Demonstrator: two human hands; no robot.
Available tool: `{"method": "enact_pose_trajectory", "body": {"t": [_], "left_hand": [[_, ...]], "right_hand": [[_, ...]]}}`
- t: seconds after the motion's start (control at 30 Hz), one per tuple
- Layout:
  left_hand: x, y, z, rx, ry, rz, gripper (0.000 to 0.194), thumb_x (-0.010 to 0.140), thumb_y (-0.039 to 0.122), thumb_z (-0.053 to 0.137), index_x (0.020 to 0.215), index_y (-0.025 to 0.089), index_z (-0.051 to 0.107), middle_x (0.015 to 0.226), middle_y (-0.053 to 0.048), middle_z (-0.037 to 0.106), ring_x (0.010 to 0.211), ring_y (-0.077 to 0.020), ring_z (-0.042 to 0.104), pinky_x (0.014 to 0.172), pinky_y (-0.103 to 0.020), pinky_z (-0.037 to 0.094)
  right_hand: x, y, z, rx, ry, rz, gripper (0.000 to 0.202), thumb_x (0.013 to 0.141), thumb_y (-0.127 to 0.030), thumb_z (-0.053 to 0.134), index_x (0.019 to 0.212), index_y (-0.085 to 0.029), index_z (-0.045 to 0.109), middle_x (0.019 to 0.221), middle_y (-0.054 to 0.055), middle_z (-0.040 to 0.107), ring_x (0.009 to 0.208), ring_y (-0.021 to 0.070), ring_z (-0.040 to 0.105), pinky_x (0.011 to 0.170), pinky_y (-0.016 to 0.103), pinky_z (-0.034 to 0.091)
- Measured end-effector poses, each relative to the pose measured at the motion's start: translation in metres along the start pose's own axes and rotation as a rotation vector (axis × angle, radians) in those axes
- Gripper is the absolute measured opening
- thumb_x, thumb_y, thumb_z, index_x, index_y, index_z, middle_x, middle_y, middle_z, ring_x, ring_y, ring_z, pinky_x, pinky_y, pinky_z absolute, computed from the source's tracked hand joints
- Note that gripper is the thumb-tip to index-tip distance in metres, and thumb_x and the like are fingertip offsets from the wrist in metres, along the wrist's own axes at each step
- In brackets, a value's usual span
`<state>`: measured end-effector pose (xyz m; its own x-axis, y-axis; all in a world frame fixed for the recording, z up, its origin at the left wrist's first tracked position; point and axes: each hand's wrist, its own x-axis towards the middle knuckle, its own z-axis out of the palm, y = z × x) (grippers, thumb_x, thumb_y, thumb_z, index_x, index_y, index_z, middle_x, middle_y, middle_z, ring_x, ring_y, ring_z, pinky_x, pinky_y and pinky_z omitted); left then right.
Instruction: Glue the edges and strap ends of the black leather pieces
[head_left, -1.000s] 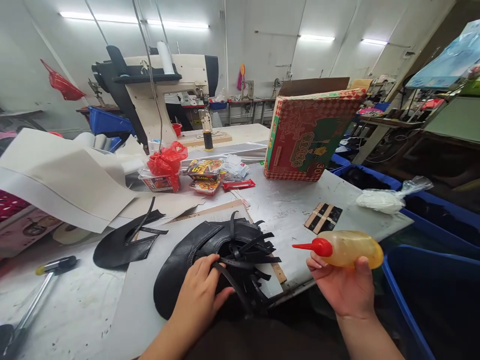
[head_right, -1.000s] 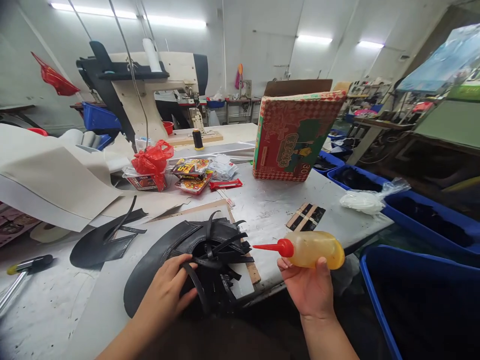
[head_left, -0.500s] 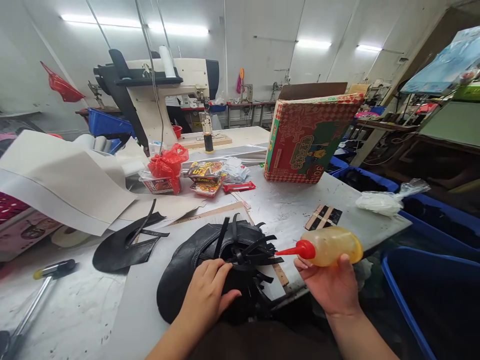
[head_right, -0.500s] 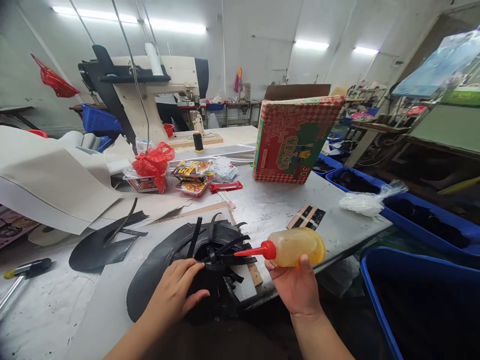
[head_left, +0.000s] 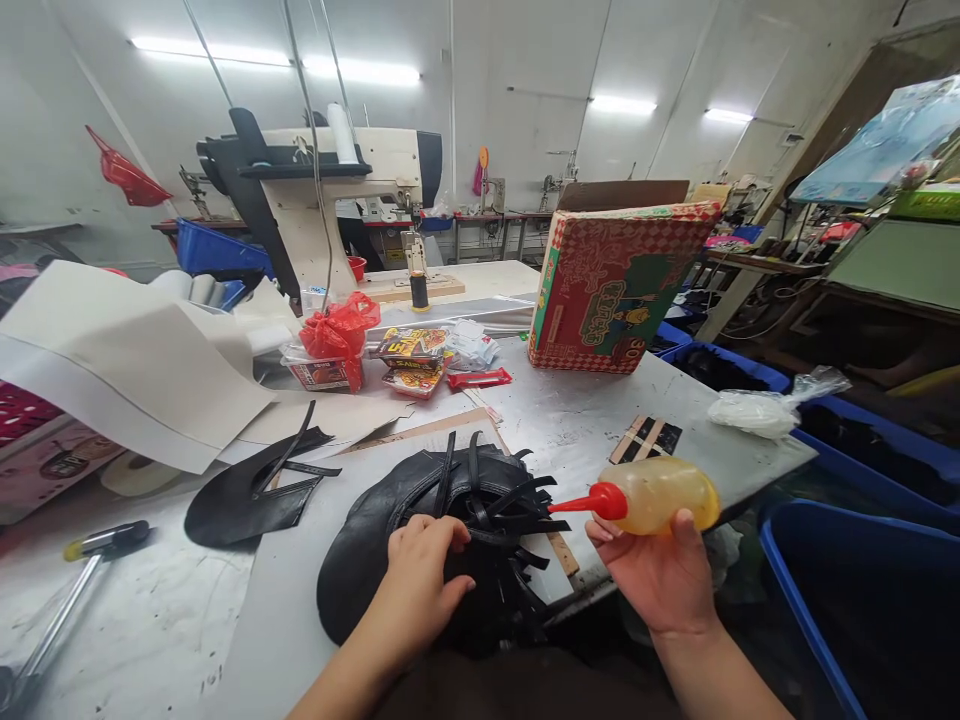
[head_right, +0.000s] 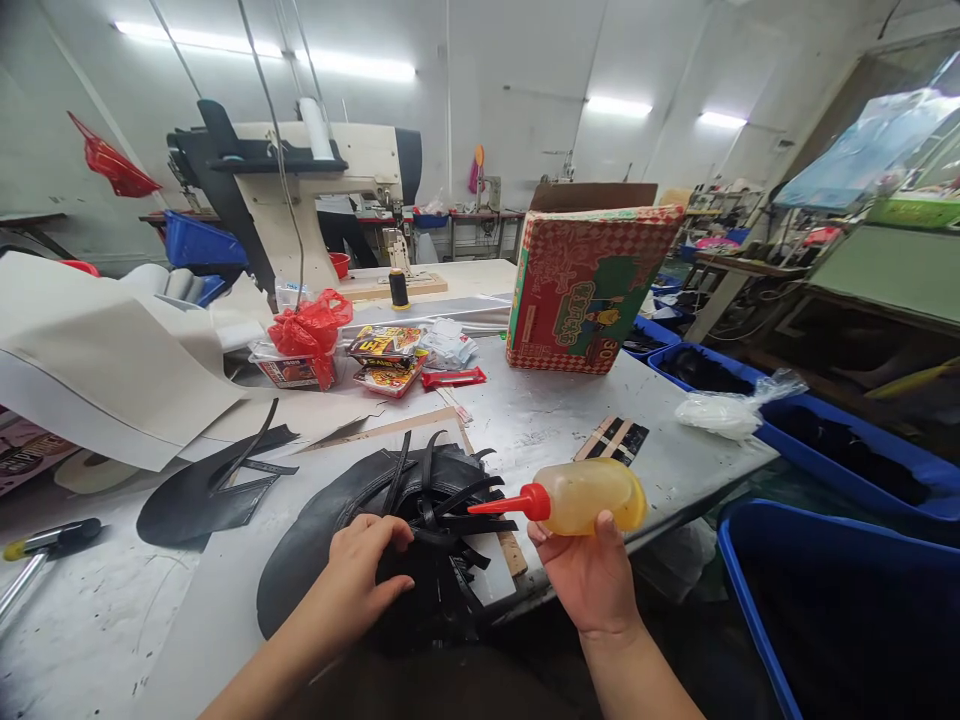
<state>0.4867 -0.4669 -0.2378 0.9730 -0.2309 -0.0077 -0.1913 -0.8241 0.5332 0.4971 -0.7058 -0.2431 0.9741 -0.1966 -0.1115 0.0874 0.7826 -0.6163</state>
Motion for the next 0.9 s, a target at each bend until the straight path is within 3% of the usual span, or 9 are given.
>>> {"method": "enact_pose_trajectory", "body": {"t": [0.1,0.2,0.33,0.43,0.57,0.63,0.77,0.9], "left_hand": [[0.001,0.000,0.002,-0.036,0.013,-0.014,0.034,0.065,0.006,0.060,0.091,0.026,0.062,0.083,0.001,0.063,0.087,-0.0210,0.056,0.084,-0.042,0.040],[0.002,-0.002,0.005,-0.019,0.030,0.022,0.026,0.066,0.006,0.053,0.079,0.025,0.063,0.077,0.001,0.064,0.085,-0.0209,0.054,0.081,-0.041,0.040],[0.002,-0.003,0.011,0.007,0.060,0.049,0.018,0.068,0.011,0.050,0.072,0.023,0.063,0.076,0.000,0.065,0.084,-0.0219,0.053,0.078,-0.041,0.040],[0.001,-0.003,0.010,0.007,0.059,0.056,0.020,0.070,0.011,0.050,0.076,0.024,0.064,0.082,-0.002,0.066,0.086,-0.0229,0.052,0.079,-0.043,0.040],[-0.006,-0.007,0.005,-0.057,0.016,0.067,0.015,0.071,0.013,0.052,0.077,0.023,0.062,0.086,-0.001,0.064,0.091,-0.0215,0.053,0.084,-0.042,0.041],[-0.008,-0.012,0.003,-0.120,0.058,0.066,0.009,0.072,0.016,0.054,0.076,0.022,0.060,0.093,-0.002,0.062,0.097,-0.0218,0.054,0.088,-0.042,0.041],[-0.009,-0.024,0.008,-0.254,0.168,0.068,0.005,0.080,0.020,0.047,0.080,0.021,0.052,0.115,-0.007,0.059,0.111,-0.0230,0.052,0.092,-0.042,0.042],[-0.008,-0.026,0.019,-0.095,0.199,0.115,0.011,0.084,0.017,0.040,0.084,0.021,0.051,0.125,-0.011,0.057,0.120,-0.0249,0.048,0.091,-0.046,0.041]], "right_hand": [[0.000,0.002,0.014,0.033,-0.065,0.063,0.048,0.051,-0.051,0.082,0.090,-0.030,0.066,0.083,-0.001,0.065,0.060,0.0143,0.054,0.053,0.028,0.047],[-0.002,0.011,0.043,0.095,-0.180,0.213,0.046,0.052,-0.051,0.082,0.091,-0.030,0.066,0.089,-0.001,0.068,0.075,0.0199,0.061,0.070,0.039,0.052],[-0.008,0.043,0.088,0.200,-0.304,0.439,0.042,0.057,-0.052,0.078,0.089,-0.026,0.066,0.087,-0.001,0.070,0.068,0.0178,0.061,0.092,0.051,0.042],[-0.006,0.074,0.107,0.222,-0.223,0.437,0.045,0.052,-0.045,0.082,0.089,-0.027,0.066,0.085,-0.001,0.070,0.078,0.0207,0.063,0.101,0.054,0.031],[0.006,0.096,0.104,0.197,-0.043,0.349,0.046,0.053,-0.039,0.082,0.094,-0.029,0.064,0.083,-0.002,0.070,0.087,0.0237,0.061,0.101,0.062,0.021],[0.011,0.097,0.099,0.191,0.006,0.307,0.045,0.056,-0.040,0.080,0.097,-0.030,0.063,0.084,-0.002,0.070,0.087,0.0235,0.060,0.099,0.064,0.022],[0.016,0.096,0.093,0.164,0.042,0.270,0.050,0.056,-0.043,0.079,0.101,-0.031,0.061,0.085,-0.002,0.069,0.088,0.0231,0.059,0.098,0.065,0.024],[0.021,0.100,0.098,0.173,0.055,0.286,0.054,0.049,-0.039,0.084,0.097,-0.029,0.062,0.083,-0.002,0.068,0.083,0.0215,0.058,0.099,0.066,0.020]]}}
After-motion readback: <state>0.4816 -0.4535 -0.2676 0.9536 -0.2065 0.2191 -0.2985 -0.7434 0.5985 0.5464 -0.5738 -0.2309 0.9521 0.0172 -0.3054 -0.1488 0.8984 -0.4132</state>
